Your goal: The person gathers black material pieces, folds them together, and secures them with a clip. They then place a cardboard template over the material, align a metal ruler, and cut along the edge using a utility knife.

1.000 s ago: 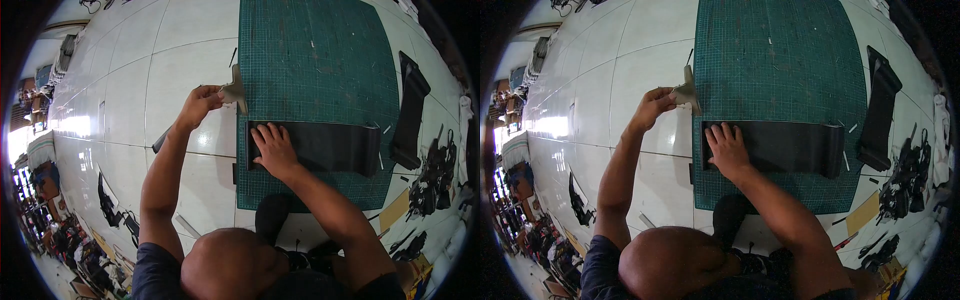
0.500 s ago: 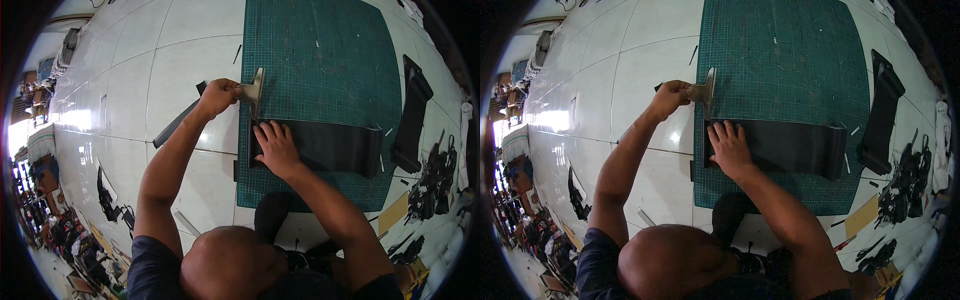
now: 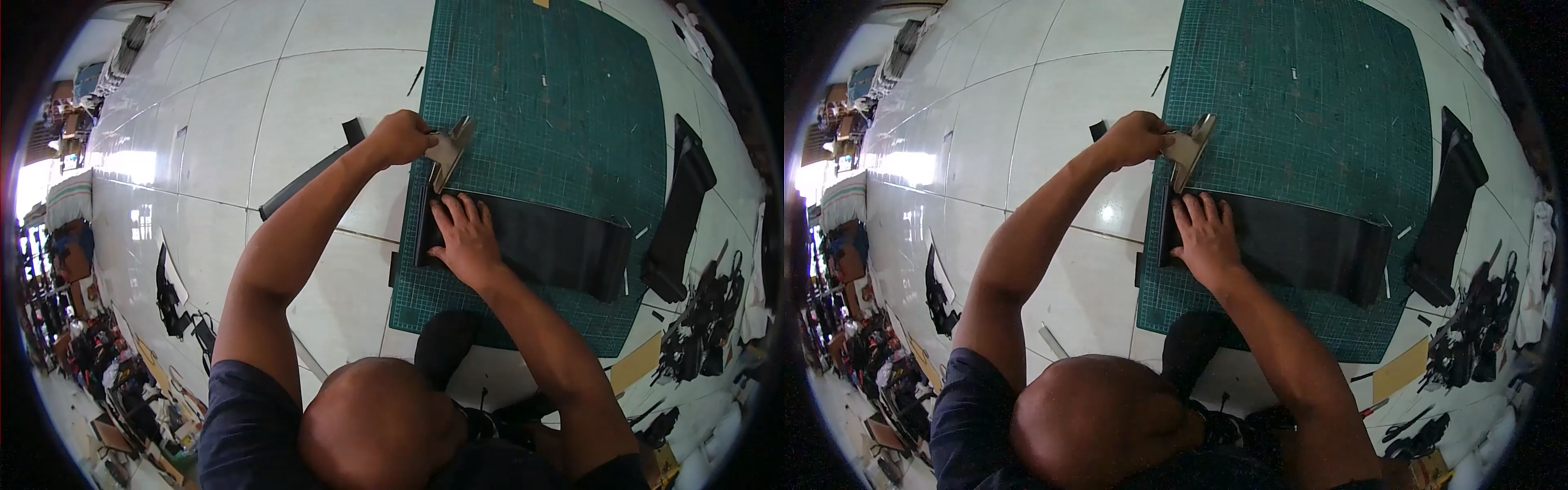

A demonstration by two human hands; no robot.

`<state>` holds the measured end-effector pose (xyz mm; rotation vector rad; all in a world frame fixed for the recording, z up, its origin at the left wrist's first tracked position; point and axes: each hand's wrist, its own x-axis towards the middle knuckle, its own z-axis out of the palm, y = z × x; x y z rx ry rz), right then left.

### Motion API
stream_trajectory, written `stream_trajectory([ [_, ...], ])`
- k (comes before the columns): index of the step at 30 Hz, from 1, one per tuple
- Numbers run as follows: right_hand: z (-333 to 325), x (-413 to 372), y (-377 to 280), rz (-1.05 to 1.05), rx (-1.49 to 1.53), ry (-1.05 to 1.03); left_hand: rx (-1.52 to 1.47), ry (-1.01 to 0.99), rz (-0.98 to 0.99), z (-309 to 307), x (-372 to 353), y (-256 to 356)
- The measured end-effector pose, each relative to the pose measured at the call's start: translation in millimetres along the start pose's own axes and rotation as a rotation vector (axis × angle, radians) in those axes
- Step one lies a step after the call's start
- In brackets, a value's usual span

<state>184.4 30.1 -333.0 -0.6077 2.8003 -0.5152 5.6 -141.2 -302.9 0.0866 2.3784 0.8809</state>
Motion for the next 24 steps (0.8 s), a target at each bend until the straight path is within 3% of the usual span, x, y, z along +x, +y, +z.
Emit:
stream_trajectory([
  [5, -0.1, 0.1, 1.1, 0.003, 0.021, -0.024, -0.031, -0.102, -0.151, -12.2, 0.0, 4.4],
  [11, 2.3, -0.9, 0.0, 0.004, 0.013, -0.008, -0.322, -0.004, -0.157, -15.9, -2.0, -27.9],
  [18, 0.5, -0.2, -0.4, 0.005, 0.022, -0.008, -0.363, -0.013, -0.277, -15.6, -15.4, -62.4],
  [24, -1.1, 0.2, -1.1, 0.023, 0.045, -0.024, -0.438, -0.046, -0.223, -1.2, -27.2, -66.7],
])
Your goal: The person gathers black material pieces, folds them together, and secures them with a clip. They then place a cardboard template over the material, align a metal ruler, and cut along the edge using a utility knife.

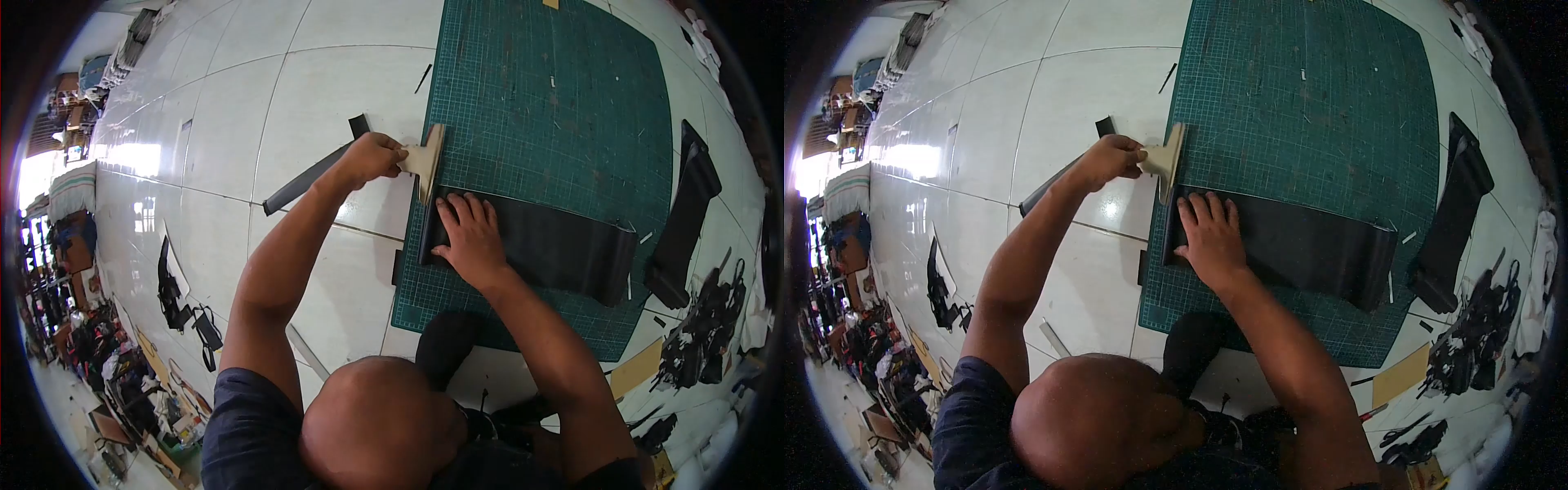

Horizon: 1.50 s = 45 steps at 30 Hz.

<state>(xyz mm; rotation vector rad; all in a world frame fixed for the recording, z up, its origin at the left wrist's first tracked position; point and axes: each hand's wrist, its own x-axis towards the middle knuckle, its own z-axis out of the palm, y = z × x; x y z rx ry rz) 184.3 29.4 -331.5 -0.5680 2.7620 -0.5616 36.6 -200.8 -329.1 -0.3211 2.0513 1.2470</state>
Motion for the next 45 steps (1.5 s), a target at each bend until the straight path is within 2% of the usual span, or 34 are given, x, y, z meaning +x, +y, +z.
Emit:
stream_trajectory([
  [3, 0.7, 0.1, 0.3, 0.005, 0.005, 0.003, 0.107, -0.004, 0.007, 15.8, -13.9, 8.1],
  [7, 1.3, -0.8, 1.0, -0.010, 0.006, 0.015, 0.052, -0.041, -0.037, 16.2, -14.6, 7.9],
  [10, 1.9, -1.5, 1.8, -0.021, 0.003, 0.023, 0.166, -0.037, 0.046, 22.0, -13.3, 7.4],
  [13, 2.2, -1.5, 3.0, -0.026, 0.015, 0.045, 0.121, -0.044, 0.034, 21.4, -15.9, 4.5],
  [16, 3.4, -3.0, 3.4, -0.018, 0.026, 0.040, 0.121, -0.152, -0.003, 21.6, -25.6, 1.7],
  [27, 7.0, -3.7, 5.5, -0.001, 0.111, 0.070, 0.200, 0.018, 0.063, 39.0, -53.5, -10.0],
  [32, 5.2, -5.6, 5.7, -0.004, 0.125, 0.075, 0.280, -0.011, 0.012, 38.0, -53.5, -2.6],
  [35, 5.0, -1.8, 6.0, -0.016, 0.118, 0.099, 0.127, -0.074, 0.006, 32.7, -44.3, -10.7],
  [41, 5.9, -2.7, 5.8, -0.008, 0.119, 0.096, 0.320, -0.065, 0.042, 34.4, -56.1, 5.5],
  [45, 7.1, -3.0, 6.8, -0.010, 0.113, 0.098, 0.258, 0.002, 0.063, 30.5, -40.7, -7.1],
])
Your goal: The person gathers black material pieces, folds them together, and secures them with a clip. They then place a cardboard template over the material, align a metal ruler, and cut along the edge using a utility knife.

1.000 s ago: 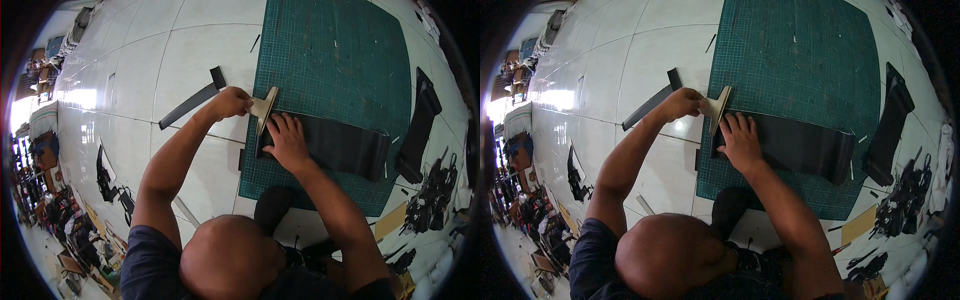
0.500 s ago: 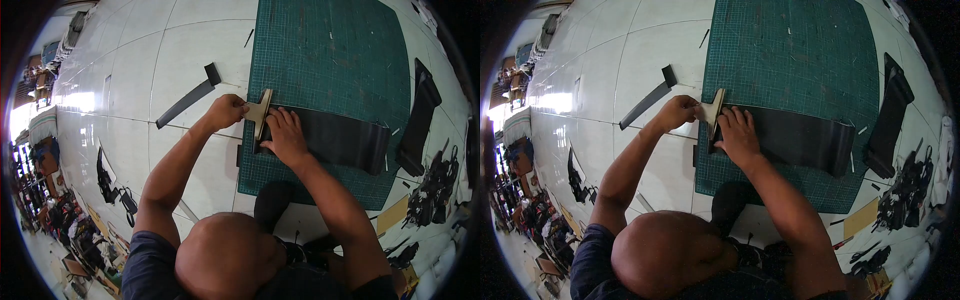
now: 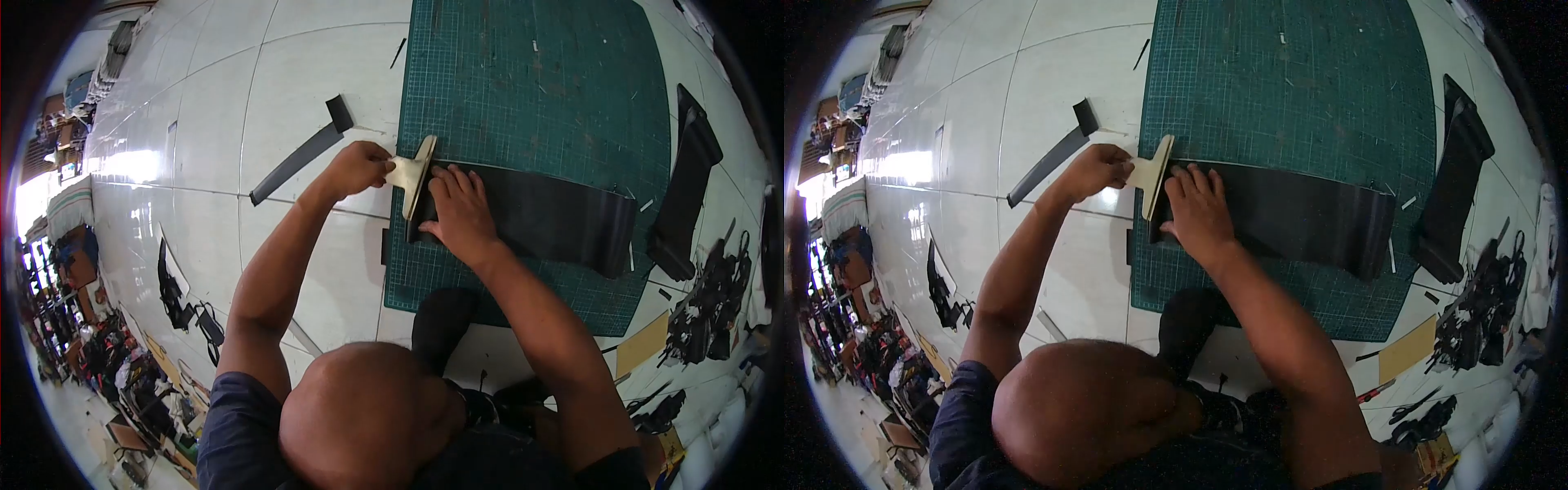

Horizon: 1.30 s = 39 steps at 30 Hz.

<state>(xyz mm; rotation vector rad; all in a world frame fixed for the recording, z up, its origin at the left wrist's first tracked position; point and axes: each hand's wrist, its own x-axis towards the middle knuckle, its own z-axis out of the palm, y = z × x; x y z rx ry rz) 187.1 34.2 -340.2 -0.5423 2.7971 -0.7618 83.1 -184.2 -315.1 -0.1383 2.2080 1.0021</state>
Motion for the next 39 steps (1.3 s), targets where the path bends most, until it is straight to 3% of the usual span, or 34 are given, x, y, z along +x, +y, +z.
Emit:
stream_trajectory([
  [2, -1.1, -0.8, 2.6, -0.003, -0.010, 0.006, 0.067, 0.002, -0.002, 3.8, -10.8, 9.5],
  [8, -0.9, 0.3, 0.2, -0.020, -0.017, 0.027, -0.177, 0.012, -0.032, 9.1, -7.2, -6.8],
  [15, 0.1, 0.3, -0.2, -0.011, 0.031, 0.016, -0.053, 0.141, 0.067, 15.3, -6.2, 5.5],
  [18, -2.1, 1.5, -2.3, -0.006, 0.019, 0.002, -0.023, 0.088, -0.014, 12.7, -3.8, 12.4],
  [19, -3.6, 1.3, -3.0, -0.005, 0.018, -0.006, 0.105, 0.091, 0.042, 13.2, -1.5, 12.7],
  [26, -2.8, 2.0, -2.6, -0.020, 0.001, -0.037, 0.243, 0.173, 0.149, 18.8, -7.6, 12.1],
  [29, -4.0, 3.3, -3.1, -0.023, -0.015, -0.039, 0.062, 0.129, 0.060, 17.6, -10.4, 6.2],
  [32, -5.2, 2.3, -4.1, -0.032, -0.020, -0.029, 0.062, 0.111, 0.074, 16.7, -9.6, -2.3],
  [35, -1.6, 1.7, -2.7, -0.029, -0.027, -0.029, 0.079, 0.180, 0.122, 23.0, -10.8, -7.5],
  [38, -4.8, 3.6, -2.2, -0.019, -0.038, -0.046, 0.231, 0.493, 0.316, 39.5, -10.9, -14.9],
  [39, -5.0, 3.1, -4.1, -0.018, -0.037, -0.058, 0.206, 0.516, 0.263, 39.2, -18.1, -6.4],
])
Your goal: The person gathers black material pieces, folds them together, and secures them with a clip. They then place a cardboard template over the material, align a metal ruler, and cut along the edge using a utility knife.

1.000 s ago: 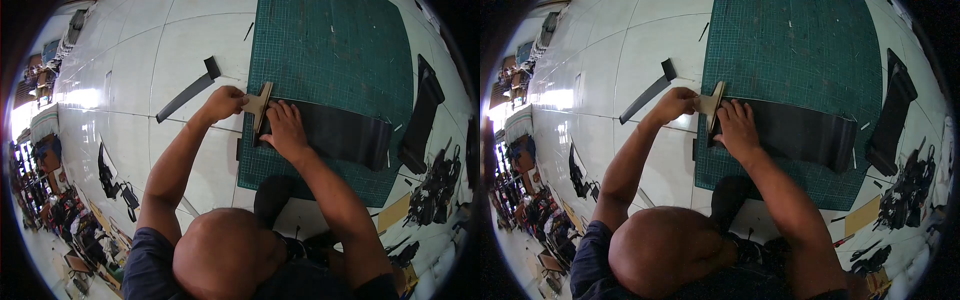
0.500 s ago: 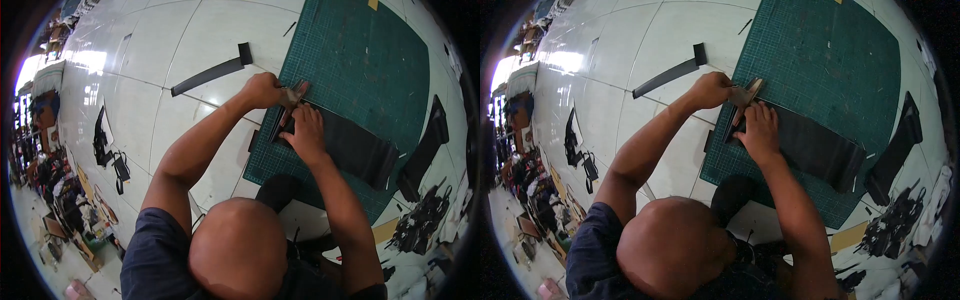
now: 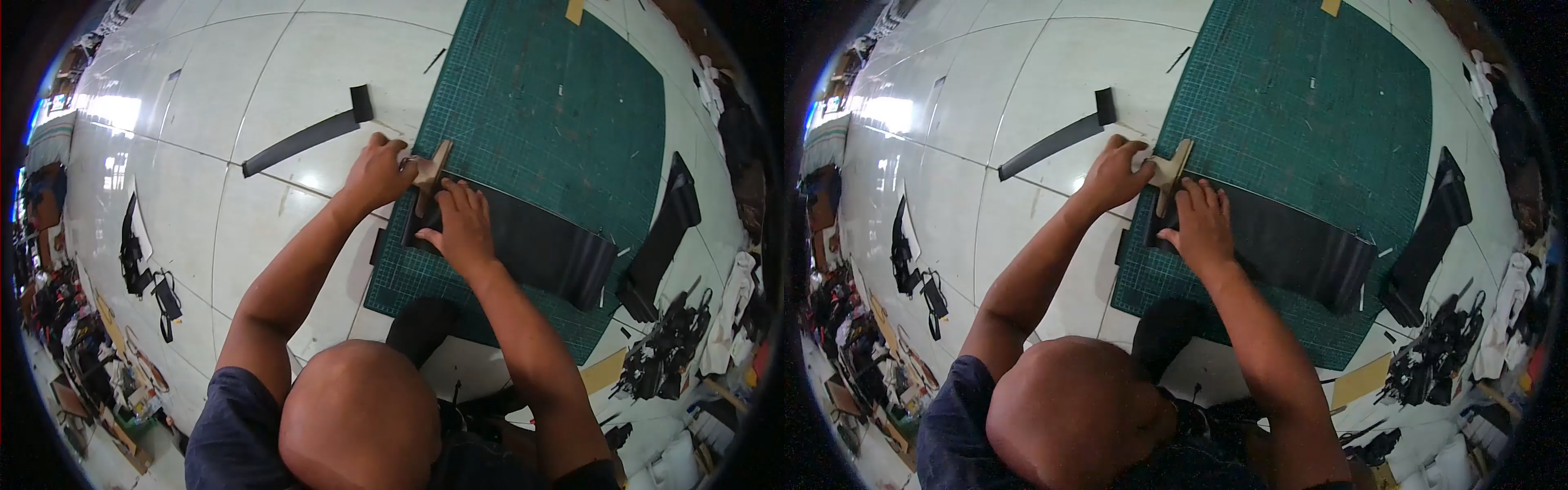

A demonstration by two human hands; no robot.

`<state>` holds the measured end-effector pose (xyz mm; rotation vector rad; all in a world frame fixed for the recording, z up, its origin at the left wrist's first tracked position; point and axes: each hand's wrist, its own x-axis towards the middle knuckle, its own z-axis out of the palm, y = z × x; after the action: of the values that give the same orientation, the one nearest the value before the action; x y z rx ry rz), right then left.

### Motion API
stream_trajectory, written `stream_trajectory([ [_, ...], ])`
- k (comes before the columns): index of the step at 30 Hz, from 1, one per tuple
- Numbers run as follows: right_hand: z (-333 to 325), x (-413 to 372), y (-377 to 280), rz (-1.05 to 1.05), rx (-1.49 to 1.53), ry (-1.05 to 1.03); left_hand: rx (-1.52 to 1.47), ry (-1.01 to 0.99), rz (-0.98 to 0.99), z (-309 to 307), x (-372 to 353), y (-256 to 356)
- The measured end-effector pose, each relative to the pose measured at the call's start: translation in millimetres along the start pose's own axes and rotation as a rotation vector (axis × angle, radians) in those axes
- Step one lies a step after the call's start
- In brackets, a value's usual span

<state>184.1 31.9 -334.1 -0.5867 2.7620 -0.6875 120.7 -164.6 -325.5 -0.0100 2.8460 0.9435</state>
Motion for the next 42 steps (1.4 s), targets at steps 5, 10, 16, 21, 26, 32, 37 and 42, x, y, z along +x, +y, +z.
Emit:
stream_trajectory([
  [5, -4.4, -0.1, 0.3, -0.027, 0.020, 0.034, -0.124, -0.153, -0.096, 10.2, -8.7, -8.8],
  [10, -7.9, -13.1, 12.9, -0.075, 0.198, 0.240, -0.352, -0.141, -0.096, 30.1, -2.5, -49.6],
  [16, -37.0, -81.3, 56.7, 0.024, 0.295, 0.431, -0.443, -0.119, -0.215, 14.7, -0.6, -37.2],
  [21, -73.6, -124.3, 107.5, 0.177, 0.262, 0.503, -0.124, 0.116, -0.105, 2.4, 16.1, -81.8],
  [26, -93.3, -148.4, 107.7, 0.206, -0.113, 0.548, -0.004, 0.224, 0.304, 27.2, -13.8, 28.0],
  [32, -67.9, -138.4, 109.4, 0.419, -0.258, 0.443, 0.059, -0.299, 0.806, 121.9, -47.6, 133.3],
  [37, -71.0, -149.4, 136.8, 0.409, 0.068, 0.438, 0.102, -0.367, 0.964, 161.0, -41.8, 149.7],
  [42, -117.9, -185.4, 144.9, 0.351, 0.147, 0.239, 0.177, -0.416, 0.907, 176.8, -44.3, 145.7],
])
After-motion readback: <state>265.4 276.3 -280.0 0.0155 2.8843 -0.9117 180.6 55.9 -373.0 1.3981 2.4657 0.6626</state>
